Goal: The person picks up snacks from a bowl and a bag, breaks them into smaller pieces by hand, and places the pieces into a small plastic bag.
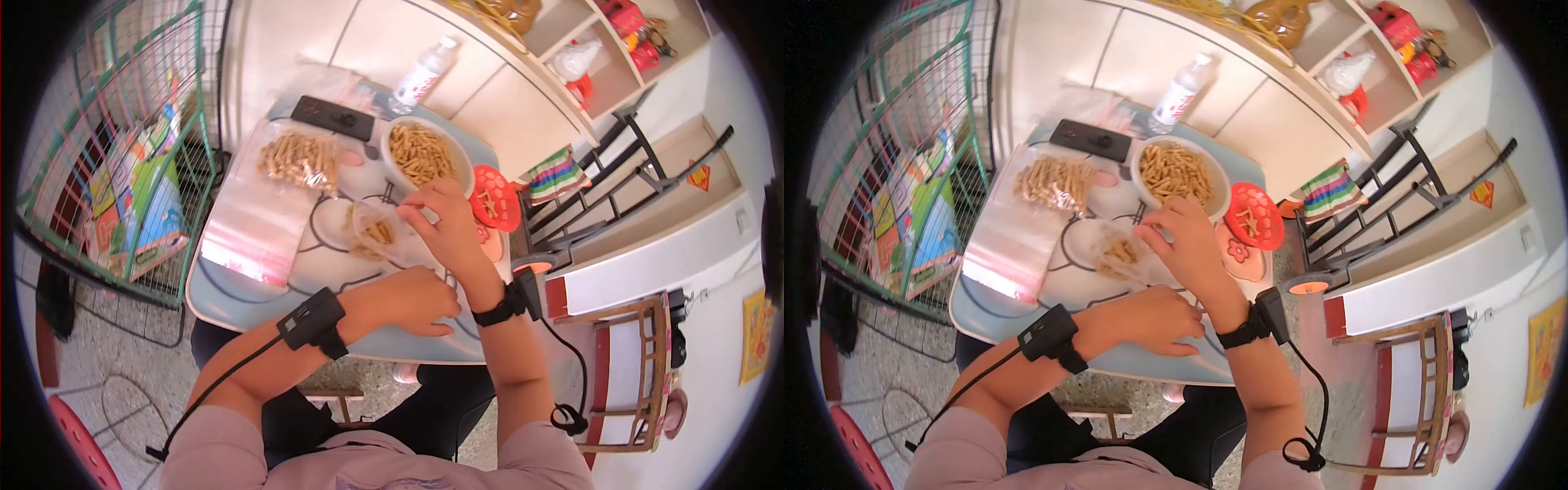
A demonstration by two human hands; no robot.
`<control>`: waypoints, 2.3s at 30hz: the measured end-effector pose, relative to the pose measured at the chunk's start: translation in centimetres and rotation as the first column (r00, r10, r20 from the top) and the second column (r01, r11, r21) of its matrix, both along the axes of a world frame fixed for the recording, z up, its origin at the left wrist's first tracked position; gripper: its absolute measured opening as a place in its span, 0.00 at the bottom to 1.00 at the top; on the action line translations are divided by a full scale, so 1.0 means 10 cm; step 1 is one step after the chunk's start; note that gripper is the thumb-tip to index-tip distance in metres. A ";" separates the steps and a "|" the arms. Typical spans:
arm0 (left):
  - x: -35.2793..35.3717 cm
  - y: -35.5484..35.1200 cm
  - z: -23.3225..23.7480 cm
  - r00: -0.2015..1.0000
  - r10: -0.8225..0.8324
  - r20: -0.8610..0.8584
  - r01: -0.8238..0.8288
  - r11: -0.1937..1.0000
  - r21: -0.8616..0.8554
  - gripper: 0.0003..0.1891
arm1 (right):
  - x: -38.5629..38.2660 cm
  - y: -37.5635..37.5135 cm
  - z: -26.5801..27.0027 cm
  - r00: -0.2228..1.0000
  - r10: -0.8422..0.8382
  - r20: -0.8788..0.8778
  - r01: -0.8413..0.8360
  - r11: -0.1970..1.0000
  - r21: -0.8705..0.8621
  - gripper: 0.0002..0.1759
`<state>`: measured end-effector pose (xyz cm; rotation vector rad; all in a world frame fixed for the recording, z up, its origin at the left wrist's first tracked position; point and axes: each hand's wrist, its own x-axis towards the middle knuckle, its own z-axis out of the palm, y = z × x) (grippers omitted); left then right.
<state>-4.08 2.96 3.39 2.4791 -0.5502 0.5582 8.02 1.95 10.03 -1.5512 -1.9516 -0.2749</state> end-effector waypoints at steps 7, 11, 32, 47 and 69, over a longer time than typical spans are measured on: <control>-0.03 0.01 0.14 0.990 0.079 0.121 -0.069 0.994 -0.084 0.12 | 0.54 -0.37 -0.38 0.602 -0.394 -0.695 0.412 0.898 -0.153 0.08; 0.00 0.00 0.15 0.989 0.084 0.125 -0.076 0.995 -0.069 0.12 | 0.92 -0.27 -0.43 0.768 -0.388 -0.510 0.467 0.884 0.030 0.13; 0.00 0.04 0.13 0.990 0.058 0.126 -0.049 0.996 -0.070 0.11 | 1.00 0.44 -0.33 0.838 -0.394 -0.376 0.386 0.917 -0.102 0.09; 0.00 0.05 0.11 0.996 0.062 0.060 -0.061 0.998 -0.024 0.12 | 1.00 0.85 -0.26 0.931 -0.365 0.031 0.364 0.912 -0.188 0.06; 0.05 0.15 0.28 0.835 0.525 -0.165 -0.485 0.561 -0.671 0.12 | 0.30 -0.80 -0.19 0.479 -0.009 -0.878 0.105 0.993 0.047 0.13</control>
